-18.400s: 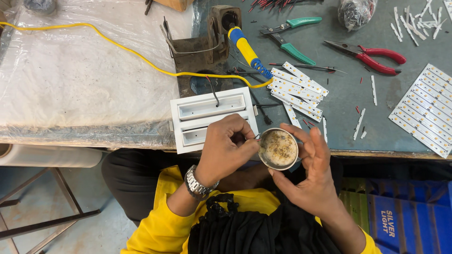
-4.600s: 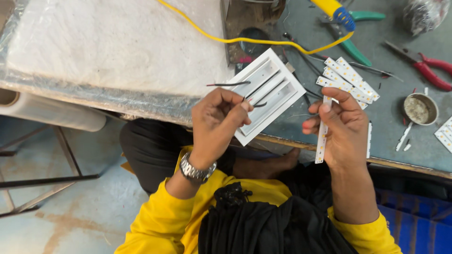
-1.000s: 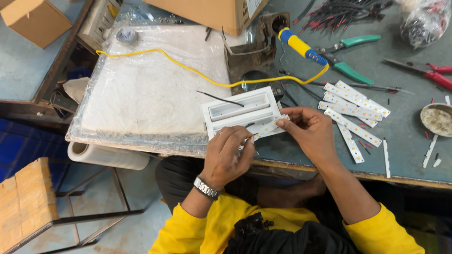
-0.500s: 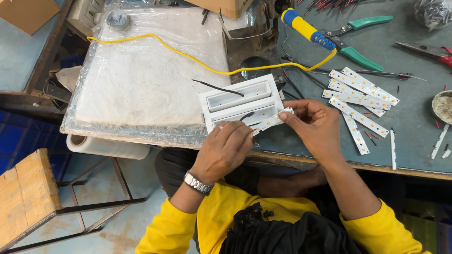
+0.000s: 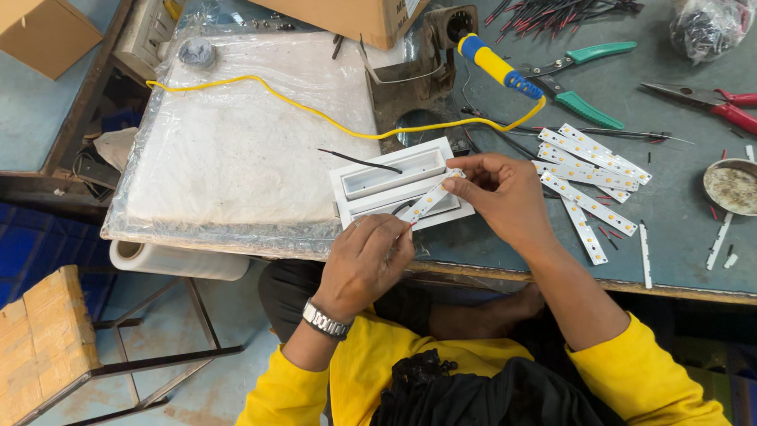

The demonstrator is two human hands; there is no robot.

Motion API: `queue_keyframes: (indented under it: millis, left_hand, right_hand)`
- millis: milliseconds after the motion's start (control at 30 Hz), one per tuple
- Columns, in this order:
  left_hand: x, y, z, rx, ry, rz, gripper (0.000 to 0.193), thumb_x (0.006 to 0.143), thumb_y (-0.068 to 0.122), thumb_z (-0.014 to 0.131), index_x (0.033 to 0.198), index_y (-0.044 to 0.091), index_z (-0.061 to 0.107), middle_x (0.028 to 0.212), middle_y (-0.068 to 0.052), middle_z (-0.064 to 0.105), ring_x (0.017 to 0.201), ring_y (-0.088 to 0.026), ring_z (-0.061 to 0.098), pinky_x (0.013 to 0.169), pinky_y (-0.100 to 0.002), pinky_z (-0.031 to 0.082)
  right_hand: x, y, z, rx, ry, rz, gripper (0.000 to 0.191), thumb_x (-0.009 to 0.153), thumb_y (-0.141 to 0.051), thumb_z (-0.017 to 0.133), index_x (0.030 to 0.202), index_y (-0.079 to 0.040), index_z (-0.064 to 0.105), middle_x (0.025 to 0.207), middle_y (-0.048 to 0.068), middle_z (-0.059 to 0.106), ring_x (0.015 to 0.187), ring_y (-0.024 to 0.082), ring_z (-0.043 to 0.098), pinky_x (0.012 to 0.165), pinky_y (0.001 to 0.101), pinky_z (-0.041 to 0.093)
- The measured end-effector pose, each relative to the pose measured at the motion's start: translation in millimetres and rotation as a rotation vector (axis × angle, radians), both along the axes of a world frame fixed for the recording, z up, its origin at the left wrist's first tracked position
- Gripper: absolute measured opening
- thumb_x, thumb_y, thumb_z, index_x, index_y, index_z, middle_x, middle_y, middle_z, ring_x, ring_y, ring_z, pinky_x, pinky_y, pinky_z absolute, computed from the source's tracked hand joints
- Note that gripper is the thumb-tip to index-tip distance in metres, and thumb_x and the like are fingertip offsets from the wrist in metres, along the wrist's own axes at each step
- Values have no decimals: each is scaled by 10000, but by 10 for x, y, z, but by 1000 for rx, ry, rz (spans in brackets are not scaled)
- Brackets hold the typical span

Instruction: The person solders wires to LED strips inside a white plastic housing. They dip wire ends into a small metal container, place LED strips into the housing slots, and use a soldering iron to attach wires to the strip contacts.

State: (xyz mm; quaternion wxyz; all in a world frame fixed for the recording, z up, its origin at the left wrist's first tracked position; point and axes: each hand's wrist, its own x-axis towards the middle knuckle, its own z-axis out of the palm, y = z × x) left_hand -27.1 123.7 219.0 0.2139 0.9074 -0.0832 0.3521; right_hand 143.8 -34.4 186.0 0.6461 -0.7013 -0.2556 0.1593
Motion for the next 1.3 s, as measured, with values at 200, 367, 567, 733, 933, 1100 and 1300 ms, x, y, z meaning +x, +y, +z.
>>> queue_keyframes:
  millis: [200,367,567,733,933,1100,1300]
  left_hand:
    - [-4,-10,-127,5,-48,26,253,828,-11,749,1019,33,589,953,-105,665,843,-279,677,743,-379,575]
    - [-1,-17,-155,-52,-46,15,253,844,-1,770,1014,47,588,954,-88,671,839,-274,678,743,-378,568]
    - [3,-35,-93,-110,-53,7,223,830,-9,751,997,44,613,983,-92,677,847,-278,687,744,-375,571]
    - [28,-65,-76,-99,-10,-7,204,879,-4,746,1056,26,650,1085,-107,661,875,-268,690,760,-368,570]
    - [3,-62,-59,101,48,82,178,879,42,767,1048,29,714,1047,-57,645,883,-253,629,752,-384,516]
    - [10,-52,-50,46,70,71,170,900,40,757,1062,25,709,1047,-59,634,926,-254,625,784,-373,525]
    - [28,-51,-47,-28,114,73,154,902,41,762,1050,27,720,1031,-69,656,923,-270,629,787,-379,531]
  right_hand:
    - [-94,-35,-55,-27,-87,-51,275,870,-156,830,1109,-30,778,794,-49,645,677,10,523,587,181,407]
    - [-126,-50,-115,1,-77,-65,277,877,-174,833,1106,-32,767,818,-55,662,705,9,546,625,178,434]
    - [-155,-82,-134,11,-92,-74,281,880,-175,834,1110,-31,762,845,-44,654,730,17,558,646,184,450]
    - [-196,-82,-110,2,-160,-105,262,882,-169,834,1102,-42,769,857,-31,628,717,31,553,627,196,443]
    - [-272,-110,-70,5,-244,-97,251,882,-153,836,1105,-55,776,861,-17,617,719,44,550,630,200,441]
    - [-303,-131,-49,-2,-252,-108,251,877,-138,842,1106,-57,777,859,-10,621,708,42,554,619,203,445]
    - [-327,-137,-38,-13,-269,-105,247,876,-131,842,1101,-54,775,856,-4,619,695,43,557,608,201,444]
